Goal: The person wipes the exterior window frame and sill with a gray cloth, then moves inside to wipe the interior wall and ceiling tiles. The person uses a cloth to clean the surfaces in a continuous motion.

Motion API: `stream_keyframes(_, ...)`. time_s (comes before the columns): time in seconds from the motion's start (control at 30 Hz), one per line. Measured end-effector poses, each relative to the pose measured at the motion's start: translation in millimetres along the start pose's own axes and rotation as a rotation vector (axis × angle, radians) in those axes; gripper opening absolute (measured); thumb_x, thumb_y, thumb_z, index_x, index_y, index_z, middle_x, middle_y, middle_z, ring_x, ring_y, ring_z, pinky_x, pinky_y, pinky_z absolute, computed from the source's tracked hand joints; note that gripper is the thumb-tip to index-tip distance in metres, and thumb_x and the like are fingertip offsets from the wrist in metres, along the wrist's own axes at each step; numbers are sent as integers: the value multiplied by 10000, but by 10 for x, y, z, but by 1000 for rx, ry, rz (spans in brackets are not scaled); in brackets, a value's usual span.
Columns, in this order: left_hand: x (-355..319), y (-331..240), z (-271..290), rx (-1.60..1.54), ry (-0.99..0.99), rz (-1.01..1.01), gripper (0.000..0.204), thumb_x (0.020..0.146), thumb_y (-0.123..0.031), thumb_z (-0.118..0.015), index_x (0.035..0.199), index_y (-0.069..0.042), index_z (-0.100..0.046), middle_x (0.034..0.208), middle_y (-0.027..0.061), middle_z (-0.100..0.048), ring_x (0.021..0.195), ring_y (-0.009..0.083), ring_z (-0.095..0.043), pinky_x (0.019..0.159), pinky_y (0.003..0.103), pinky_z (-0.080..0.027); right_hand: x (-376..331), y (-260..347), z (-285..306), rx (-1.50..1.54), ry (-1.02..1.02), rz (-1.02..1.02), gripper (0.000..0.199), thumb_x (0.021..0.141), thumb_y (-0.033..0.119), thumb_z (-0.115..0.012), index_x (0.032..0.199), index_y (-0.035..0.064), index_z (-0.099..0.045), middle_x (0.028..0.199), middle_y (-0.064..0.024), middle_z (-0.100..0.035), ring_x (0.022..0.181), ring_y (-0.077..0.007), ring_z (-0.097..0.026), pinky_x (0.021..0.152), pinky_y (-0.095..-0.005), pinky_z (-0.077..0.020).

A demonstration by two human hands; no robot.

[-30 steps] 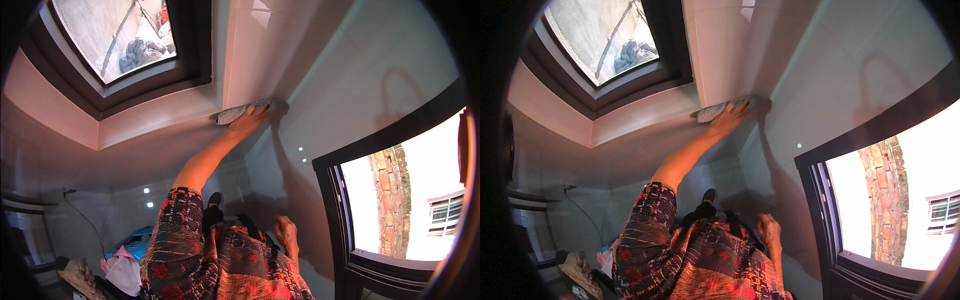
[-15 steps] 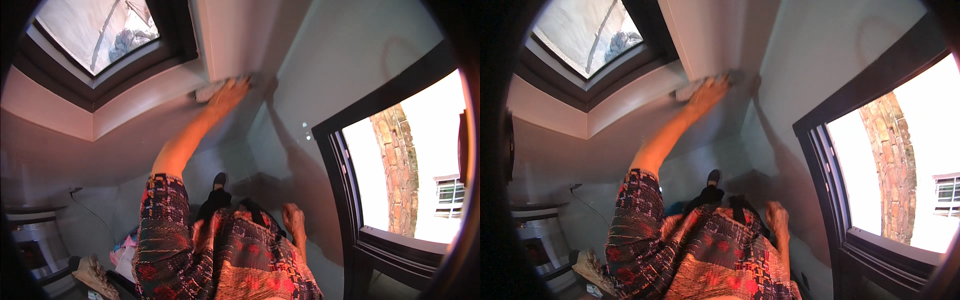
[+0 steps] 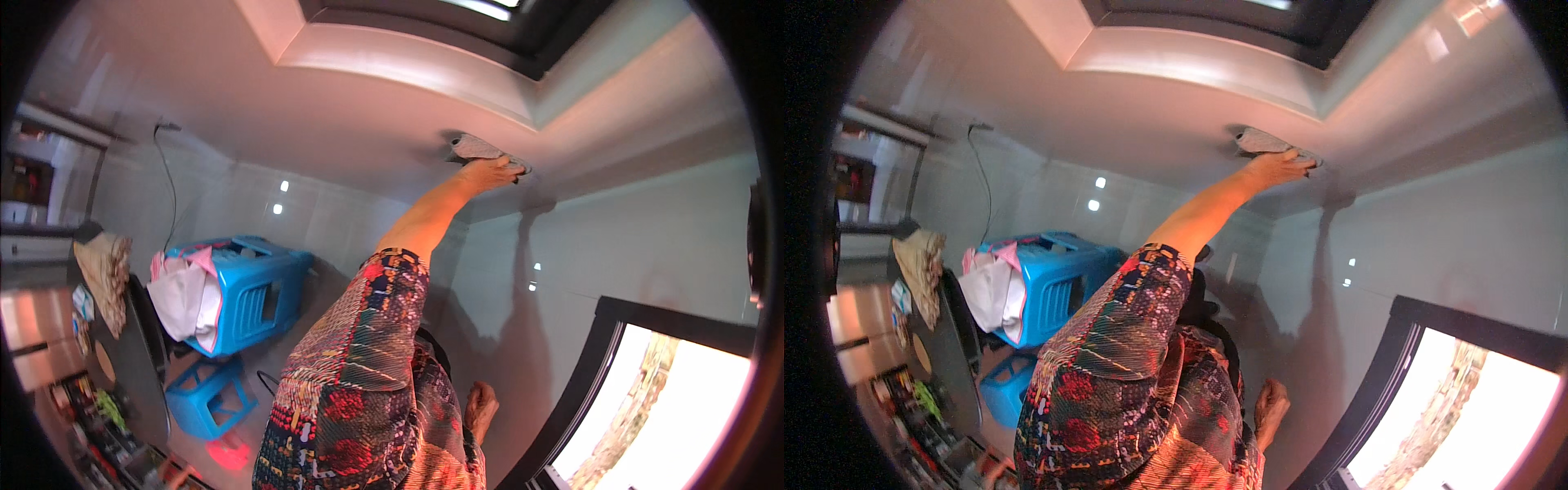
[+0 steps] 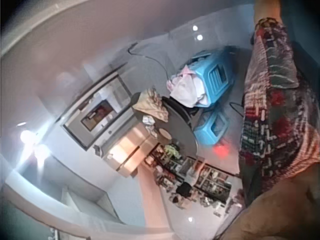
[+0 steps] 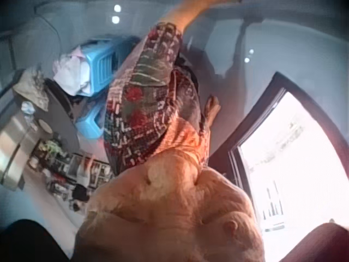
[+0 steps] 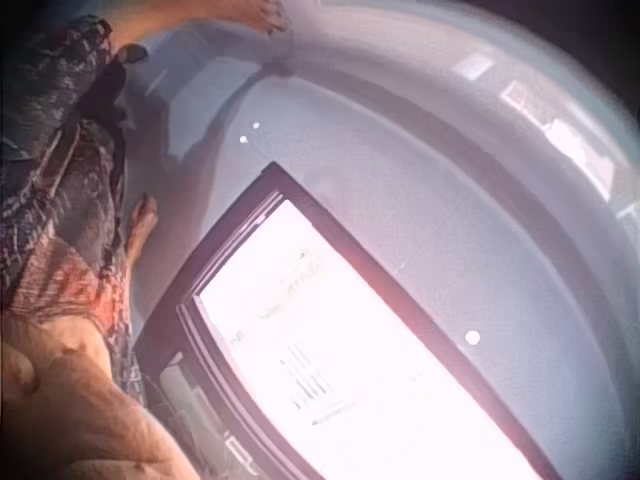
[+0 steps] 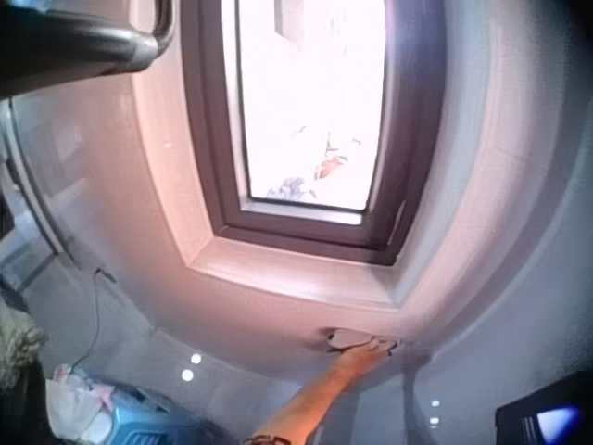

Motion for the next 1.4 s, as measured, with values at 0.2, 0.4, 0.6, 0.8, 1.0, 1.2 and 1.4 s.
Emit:
stream_keyframes(0.2, 59, -70, 170, -275, -124, 192, 245, 824, -246, -523, 1068, -230, -520, 1262, -84, -426, 1280, 151, -260, 906, 346, -282, 228, 78, 114, -57, 22, 5, 166, 877, 87, -506, 940, -21, -616, 769, -146, -624, 697, -220, -603, 635, -345, -474)
stream_keyframes(0.4, 340, 191, 286, -336, -465, 175, 201, 804, -230, -531, 995, -180, -570, 1158, -36, -498, 1199, 159, -332, 782, 313, -284, 659, 661, -160, -124, -90, 89, 125, 850, 67, -537, 915, -9, -613, 853, -210, -612, 790, -403, -599, 685, -424, -476)
stream_keyframes(0.6, 250, 249, 210, -231, -415, -27, 369, 827, -198, -495, 1180, -101, -533, 1259, 29, -480, 1267, 178, -291, 746, 327, -247, 1018, 1072, -332, -32, -208, 157, 139, 812, 18, -536, 930, 13, -609, 865, -191, -607, 780, -382, -602, 660, -427, -474)
stream_keyframes(0.8, 268, 2, 122, -99, -312, -186, 426, 850, -212, -478, 1244, -50, -485, 1292, 69, -444, 1285, 216, -274, 806, 359, -269, 1311, 1000, -162, -34, -457, 162, 177, 782, -19, -545, 943, 23, -606, 816, -166, -576, 702, -351, -580, 624, -410, -471)
stream_keyframes(1.0, 187, 295, 474, 241, -320, -399, 380, 852, -222, -469, 1197, -67, -510, 1287, 91, -438, 1261, 233, -306, 844, 368, -299, 1267, 637, -38, 72, -707, 270, 205, 815, -45, -483, 978, 9, -595, 894, -142, -565, 800, -280, -577, 639, -357, -479)
stream_keyframes(1.2, 180, 92, 403, -610, -78, -337, 318, 787, -171, -524, 1085, -71, -569, 1103, 87, -511, 1056, 265, -448, 870, 400, -341, 1473, 569, -282, 366, -541, 105, 283, 803, 55, -565, 1086, 45, -583, 1008, -117, -590, 892, -248, -600, 711, -340, -492)
stream_keyframes(1.4, 276, -116, 1287, -2003, -119, 298, 426, 854, -154, -428, 1258, -23, -452, 1273, 73, -449, 1171, 260, -411, 990, 386, -311, 2046, 1496, -296, 943, -551, 442, 549, 773, 120, -641, 1289, 59, -461, 1245, -132, -521, 1099, -267, -530, 907, -363, -435)
Point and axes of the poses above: each hand's wrist, its own x-axis towards the middle knuckle, its own z-axis out of the back of the hand, y = z × x, the point moved 1 cm from there along x, towards the middle knuckle
